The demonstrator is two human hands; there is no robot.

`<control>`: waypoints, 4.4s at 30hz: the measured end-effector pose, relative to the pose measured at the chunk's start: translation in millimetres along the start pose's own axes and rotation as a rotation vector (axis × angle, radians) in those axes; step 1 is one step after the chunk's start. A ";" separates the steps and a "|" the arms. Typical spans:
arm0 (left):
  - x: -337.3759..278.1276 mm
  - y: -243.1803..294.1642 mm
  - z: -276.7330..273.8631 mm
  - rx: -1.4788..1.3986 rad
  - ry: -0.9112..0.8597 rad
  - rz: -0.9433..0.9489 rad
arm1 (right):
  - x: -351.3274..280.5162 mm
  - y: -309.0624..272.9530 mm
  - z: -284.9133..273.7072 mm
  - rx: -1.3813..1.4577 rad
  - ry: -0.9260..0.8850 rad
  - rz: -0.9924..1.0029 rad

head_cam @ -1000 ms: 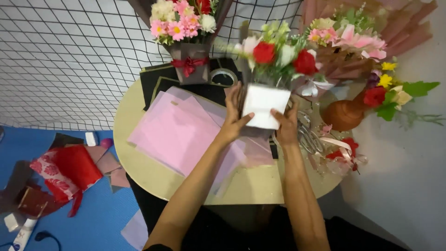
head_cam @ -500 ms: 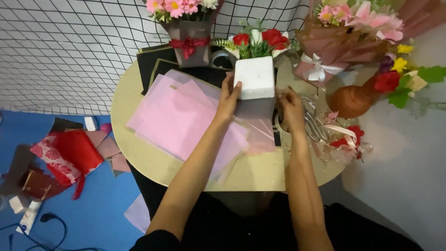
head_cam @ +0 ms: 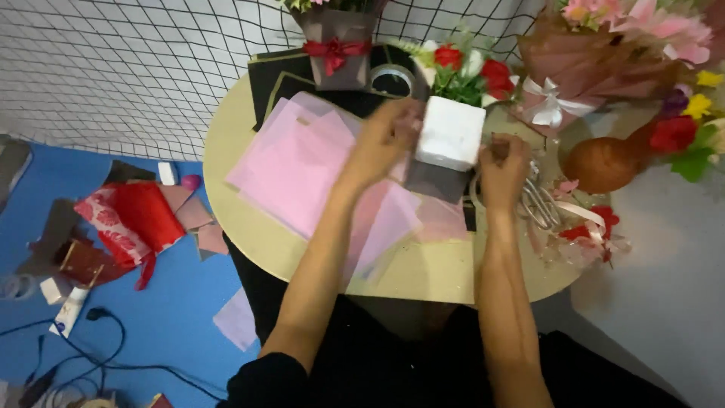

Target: Wrapping a small floral arrangement in pink decorative paper and securing it with tape.

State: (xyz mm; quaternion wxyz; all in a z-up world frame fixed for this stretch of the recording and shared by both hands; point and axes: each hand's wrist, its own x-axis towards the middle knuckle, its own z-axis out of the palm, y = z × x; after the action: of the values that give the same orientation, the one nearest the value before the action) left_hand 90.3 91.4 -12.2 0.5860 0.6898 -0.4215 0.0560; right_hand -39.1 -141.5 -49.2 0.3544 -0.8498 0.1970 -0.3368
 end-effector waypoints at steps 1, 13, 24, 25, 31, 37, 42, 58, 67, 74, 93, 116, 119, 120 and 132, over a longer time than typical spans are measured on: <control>0.4 19.9 -21.4 -0.070 0.042 -0.049 | -5.7 -31.7 -4.9 -0.059 0.029 0.000; -122.6 44.9 -132.1 0.668 -0.350 -0.928 | -62.3 -80.8 93.6 -0.406 -0.607 -0.294; -150.4 49.0 -139.2 0.490 -0.300 -0.934 | -58.4 -101.3 76.3 -0.425 -0.535 -0.210; -149.9 49.2 -139.2 0.504 -0.311 -0.936 | -58.3 -115.0 66.5 -0.367 -0.454 -0.204; -149.7 35.2 -132.9 0.598 -0.356 -0.901 | -31.7 -115.2 24.1 0.064 -0.366 0.135; -83.9 72.8 -101.2 0.761 -0.464 -0.423 | 8.9 -50.3 2.5 0.474 -0.382 0.343; -45.1 26.6 -29.1 0.821 -0.547 -0.039 | 22.4 -80.4 -27.4 0.488 -0.439 0.361; 9.7 8.7 -4.5 -0.781 0.110 -0.502 | 26.5 -70.8 -30.7 0.557 -0.286 0.184; -5.0 -20.0 2.4 -0.790 0.130 -0.812 | 18.7 -47.8 -7.3 0.380 -0.324 0.217; -3.5 -75.3 18.9 -0.685 0.138 -0.825 | 27.7 5.9 7.0 0.295 -0.274 0.250; -8.2 10.0 25.1 -1.602 0.200 -0.660 | -6.6 -117.7 -3.7 0.167 -0.297 0.269; -8.5 -20.6 21.5 -0.713 -0.001 -0.549 | -1.4 -80.2 -6.2 0.768 -0.217 0.088; -0.9 4.4 5.7 -0.632 0.095 -0.536 | 2.3 -76.8 -8.9 0.729 -0.330 0.125; -0.8 -1.8 3.7 -0.632 0.095 -0.536 | 3.1 -70.3 -6.4 0.730 -0.330 0.124; 1.4 2.2 1.2 -0.606 0.185 -0.554 | 5.6 -38.8 8.8 0.742 -0.348 0.144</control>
State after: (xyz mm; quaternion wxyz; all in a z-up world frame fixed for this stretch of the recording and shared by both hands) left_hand 89.3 89.7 -10.1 0.7907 0.5656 -0.1631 -0.1683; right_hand -25.1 -114.5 -22.8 0.6873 -0.6927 0.0586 -0.2107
